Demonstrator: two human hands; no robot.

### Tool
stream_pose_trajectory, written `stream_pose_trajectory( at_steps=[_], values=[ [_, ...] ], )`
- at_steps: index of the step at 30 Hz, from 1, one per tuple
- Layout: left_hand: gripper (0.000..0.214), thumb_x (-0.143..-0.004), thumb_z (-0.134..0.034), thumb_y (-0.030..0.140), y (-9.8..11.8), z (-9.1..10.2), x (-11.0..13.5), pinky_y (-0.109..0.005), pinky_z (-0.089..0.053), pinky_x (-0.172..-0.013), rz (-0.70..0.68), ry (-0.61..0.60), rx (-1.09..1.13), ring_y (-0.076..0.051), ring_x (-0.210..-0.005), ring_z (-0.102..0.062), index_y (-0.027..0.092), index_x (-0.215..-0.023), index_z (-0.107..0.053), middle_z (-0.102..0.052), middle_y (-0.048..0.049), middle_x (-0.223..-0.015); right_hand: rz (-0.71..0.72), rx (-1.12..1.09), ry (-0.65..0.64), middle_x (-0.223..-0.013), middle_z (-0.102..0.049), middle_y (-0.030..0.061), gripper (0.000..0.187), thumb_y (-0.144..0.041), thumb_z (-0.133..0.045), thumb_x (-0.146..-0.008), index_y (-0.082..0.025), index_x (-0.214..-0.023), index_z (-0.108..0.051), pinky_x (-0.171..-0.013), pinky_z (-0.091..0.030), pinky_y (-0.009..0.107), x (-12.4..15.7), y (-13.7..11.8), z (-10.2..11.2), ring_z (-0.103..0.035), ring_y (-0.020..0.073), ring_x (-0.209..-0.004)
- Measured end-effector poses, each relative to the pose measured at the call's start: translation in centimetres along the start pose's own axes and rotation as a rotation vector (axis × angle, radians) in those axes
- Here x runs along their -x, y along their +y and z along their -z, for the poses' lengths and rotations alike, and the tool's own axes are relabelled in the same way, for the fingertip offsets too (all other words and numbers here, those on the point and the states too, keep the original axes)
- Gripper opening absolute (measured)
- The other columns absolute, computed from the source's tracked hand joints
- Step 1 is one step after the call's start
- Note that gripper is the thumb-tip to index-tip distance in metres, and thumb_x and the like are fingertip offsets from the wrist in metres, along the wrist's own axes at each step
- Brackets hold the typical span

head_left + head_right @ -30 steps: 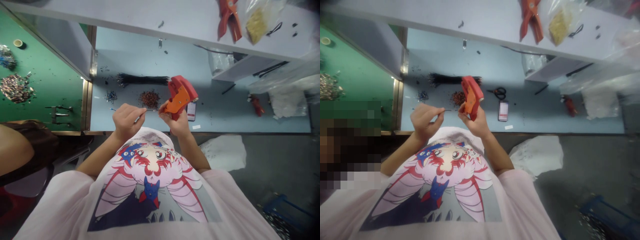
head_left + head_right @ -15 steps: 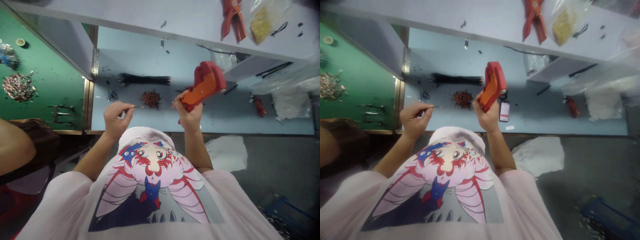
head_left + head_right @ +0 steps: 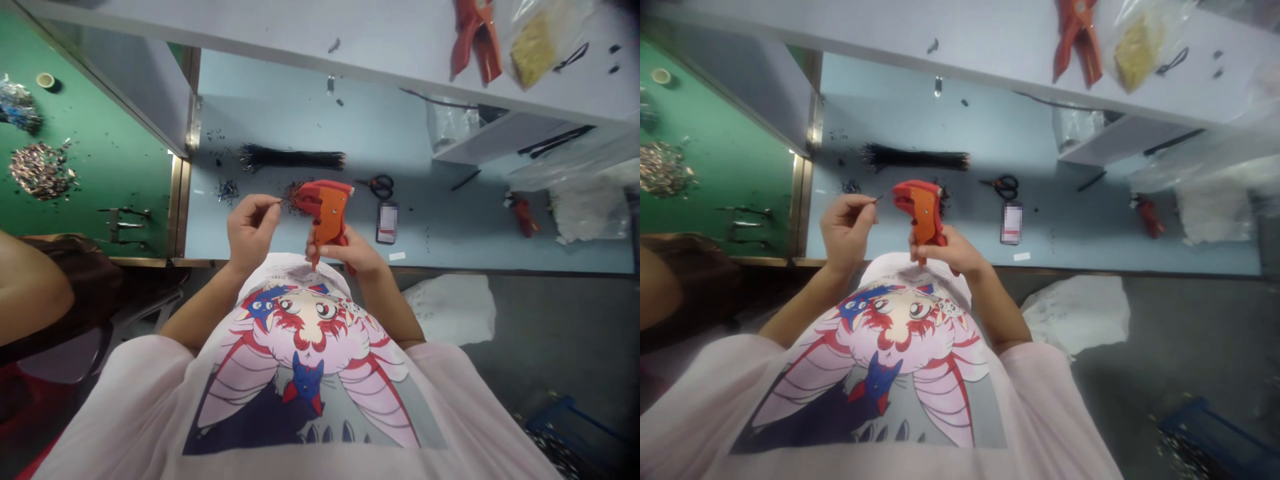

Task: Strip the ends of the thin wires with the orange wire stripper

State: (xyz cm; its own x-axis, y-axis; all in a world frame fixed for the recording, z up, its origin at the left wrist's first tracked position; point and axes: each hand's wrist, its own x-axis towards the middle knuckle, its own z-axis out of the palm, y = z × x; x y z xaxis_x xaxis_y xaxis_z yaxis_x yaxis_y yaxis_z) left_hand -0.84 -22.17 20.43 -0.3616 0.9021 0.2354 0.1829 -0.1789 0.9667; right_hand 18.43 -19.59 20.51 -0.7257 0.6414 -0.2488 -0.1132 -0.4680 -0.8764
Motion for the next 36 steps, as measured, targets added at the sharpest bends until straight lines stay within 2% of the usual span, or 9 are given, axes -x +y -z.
stream_pose_trajectory(
  at_steps=[4,9,18,24,29,30,32,34,36],
  values=[
    [0.009,-0.083,-0.059,0.023,0.4,-0.3,0.2,-0.02,-0.042,-0.057,-0.099,-0.02,-0.091,-0.007,-0.061,-0.053,0.019,-0.086,-0.067,-0.063,0.0007,-0.073,-0.04,-0.127,-0.079,-0.08,-0.061,0.0033,0.03,-0.027,-0.071,-0.074,-0.013,-0.097,-0.057,-0.064,-0.056,0.033,0.4,0.1,-0.4,-0.063,0.0153,-0.071],
    [0.01,-0.082,-0.059,0.02,0.6,-0.1,0.5,-0.021,-0.043,-0.061,-0.185,-0.014,-0.22,-0.009,-0.067,-0.057,0.02,-0.086,-0.068,-0.065,0.001,-0.074,-0.064,-0.149,-0.109,-0.082,-0.063,0.0038,0.032,-0.027,-0.072,-0.074,-0.013,-0.099,-0.057,-0.069,-0.056,0.034,0.6,0.1,-0.5,-0.063,0.0152,-0.074],
    [0.012,-0.082,-0.059,0.022,0.1,0.3,0.5,-0.022,-0.041,-0.058,-0.236,-0.042,-0.279,-0.009,-0.061,-0.053,0.021,-0.088,-0.068,-0.063,0.0006,-0.071,-0.091,-0.105,-0.092,-0.072,-0.061,0.0012,0.025,-0.027,-0.07,-0.077,-0.012,-0.092,-0.056,-0.057,-0.053,0.028,0.9,-0.3,-1.0,-0.061,0.0126,-0.062],
    [0.011,-0.083,-0.058,0.022,0.1,0.5,0.4,-0.022,-0.041,-0.057,-0.241,-0.058,-0.305,-0.008,-0.06,-0.052,0.021,-0.088,-0.068,-0.063,0.0009,-0.071,-0.062,-0.087,-0.092,-0.057,-0.052,-0.0041,0.023,-0.033,-0.064,-0.082,-0.015,-0.079,-0.05,-0.048,-0.047,0.024,0.6,0.0,-1.5,-0.052,0.0087,-0.048],
    [0.013,-0.084,-0.056,0.024,-0.2,0.3,0.4,-0.021,-0.042,-0.059,-0.198,-0.071,-0.316,-0.009,-0.063,-0.054,0.02,-0.088,-0.067,-0.065,0.0004,-0.075,-0.12,-0.171,-0.015,-0.048,-0.034,-0.0112,0.032,-0.039,-0.063,-0.081,-0.018,-0.07,-0.042,-0.035,-0.033,0.018,0.3,0.5,-2.0,-0.031,0.003,-0.035],
    [0.013,-0.084,-0.056,0.024,-0.2,0.3,0.4,-0.021,-0.042,-0.059,-0.186,-0.072,-0.313,-0.009,-0.063,-0.054,0.02,-0.088,-0.067,-0.066,0.0002,-0.077,-0.112,-0.167,-0.015,-0.048,-0.035,-0.011,0.032,-0.041,-0.064,-0.08,-0.018,-0.072,-0.044,-0.036,-0.033,0.018,0.3,0.6,-1.9,-0.032,0.0031,-0.035],
    [0.013,-0.084,-0.056,0.024,-0.2,0.3,0.3,-0.021,-0.043,-0.061,-0.177,-0.059,-0.31,-0.009,-0.064,-0.055,0.019,-0.088,-0.067,-0.066,-0.0002,-0.077,-0.069,-0.122,-0.052,-0.056,-0.047,-0.0066,0.033,-0.042,-0.069,-0.075,-0.016,-0.08,-0.05,-0.043,-0.042,0.02,0.3,0.5,-1.5,-0.045,0.006,-0.044],
    [0.013,-0.085,-0.055,0.024,-0.3,0.6,0.3,-0.021,-0.043,-0.061,-0.189,-0.03,-0.322,-0.009,-0.065,-0.055,0.019,-0.088,-0.067,-0.066,-0.0008,-0.077,-0.022,-0.049,-0.1,-0.075,-0.059,0.0015,0.041,-0.042,-0.075,-0.068,-0.015,-0.091,-0.055,-0.056,-0.049,0.025,0.4,0.2,-0.8,-0.058,0.0117,-0.063],
    [0.014,-0.085,-0.055,0.025,-0.3,0.9,0.2,-0.022,-0.042,-0.06,-0.206,0.002,-0.352,-0.009,-0.063,-0.054,0.019,-0.089,-0.067,-0.065,-0.0012,-0.077,0.03,0.033,-0.08,-0.09,-0.061,0.0066,0.045,-0.039,-0.077,-0.065,-0.015,-0.096,-0.056,-0.065,-0.051,0.029,0.5,-0.2,-0.1,-0.06,0.0157,-0.076]
  ],
)
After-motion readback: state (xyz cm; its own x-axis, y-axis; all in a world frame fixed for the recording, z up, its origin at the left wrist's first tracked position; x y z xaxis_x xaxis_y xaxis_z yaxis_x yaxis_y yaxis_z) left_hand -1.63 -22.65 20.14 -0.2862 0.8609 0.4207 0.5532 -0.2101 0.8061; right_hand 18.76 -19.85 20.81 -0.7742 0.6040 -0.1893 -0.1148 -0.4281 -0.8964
